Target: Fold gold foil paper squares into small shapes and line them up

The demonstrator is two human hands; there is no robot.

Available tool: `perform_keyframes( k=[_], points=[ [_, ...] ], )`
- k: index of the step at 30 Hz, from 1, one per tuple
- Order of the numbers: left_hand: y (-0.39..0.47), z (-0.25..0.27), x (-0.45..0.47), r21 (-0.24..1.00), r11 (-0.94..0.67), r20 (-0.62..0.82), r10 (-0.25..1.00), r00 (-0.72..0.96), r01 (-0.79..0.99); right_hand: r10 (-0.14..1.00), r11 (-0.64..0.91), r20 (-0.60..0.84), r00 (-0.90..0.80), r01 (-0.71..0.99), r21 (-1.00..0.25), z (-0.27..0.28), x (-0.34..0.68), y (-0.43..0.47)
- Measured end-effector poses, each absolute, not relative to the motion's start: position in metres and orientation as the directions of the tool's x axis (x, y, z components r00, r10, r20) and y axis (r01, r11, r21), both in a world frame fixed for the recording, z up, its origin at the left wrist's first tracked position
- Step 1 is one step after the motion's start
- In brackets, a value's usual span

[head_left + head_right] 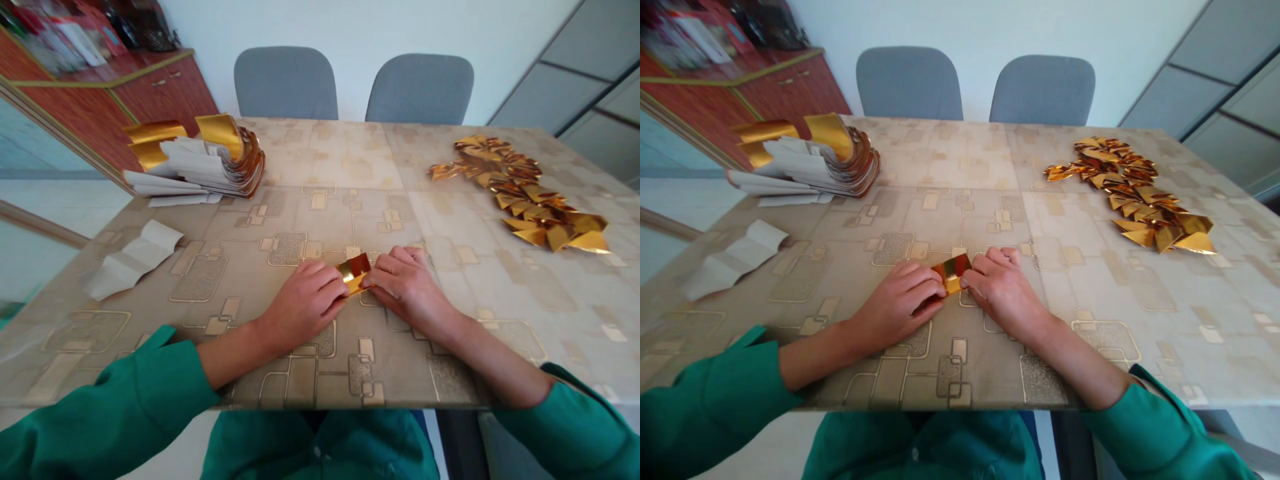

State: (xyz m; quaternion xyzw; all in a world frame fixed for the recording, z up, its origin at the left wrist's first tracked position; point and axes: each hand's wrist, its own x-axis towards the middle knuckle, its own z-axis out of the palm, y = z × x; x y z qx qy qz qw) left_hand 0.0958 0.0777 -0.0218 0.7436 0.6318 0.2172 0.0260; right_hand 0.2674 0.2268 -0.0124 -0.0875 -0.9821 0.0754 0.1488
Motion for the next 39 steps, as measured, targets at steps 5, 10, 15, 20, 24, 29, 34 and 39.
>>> perform_keyframes(
  k=[5,10,15,20,24,29,34,39],
  points=[
    [0.071,-0.022,0.094,0.378,-0.210,0.252,0.961,0.118,0.902,0.157,0.976,0.204,-0.966,0.120,-0.184,-0.012,0.271,0.229],
    [0.068,-0.017,0.091,0.414,-0.176,0.207,0.974,0.096,0.893,0.133,0.977,0.162,-0.978,0.101,-0.190,-0.009,0.269,0.216],
    [0.068,-0.016,0.091,0.375,-0.199,0.226,0.967,0.119,0.905,0.110,0.987,0.217,-0.970,0.081,-0.140,-0.011,0.266,0.211],
    [0.070,-0.019,0.089,0.229,-0.237,0.312,0.936,0.159,0.944,0.101,0.992,0.230,-0.968,0.080,-0.099,-0.008,0.267,0.214],
    [0.071,-0.021,0.087,0.227,-0.211,0.308,0.942,0.135,0.951,0.098,0.980,0.171,-0.980,0.065,-0.189,-0.006,0.268,0.212],
    [0.069,-0.020,0.086,0.289,-0.204,0.294,0.949,0.116,0.935,0.147,0.950,0.197,-0.969,0.083,-0.301,-0.006,0.270,0.215],
    [0.068,-0.020,0.086,0.214,-0.228,0.313,0.937,0.155,0.950,0.336,0.934,0.397,-0.854,0.246,-0.260,-0.008,0.270,0.221],
    [0.067,-0.020,0.090,0.116,-0.212,0.326,0.931,0.164,0.970,0.250,0.963,0.374,-0.893,0.191,-0.188,-0.009,0.268,0.219]
  ],
)
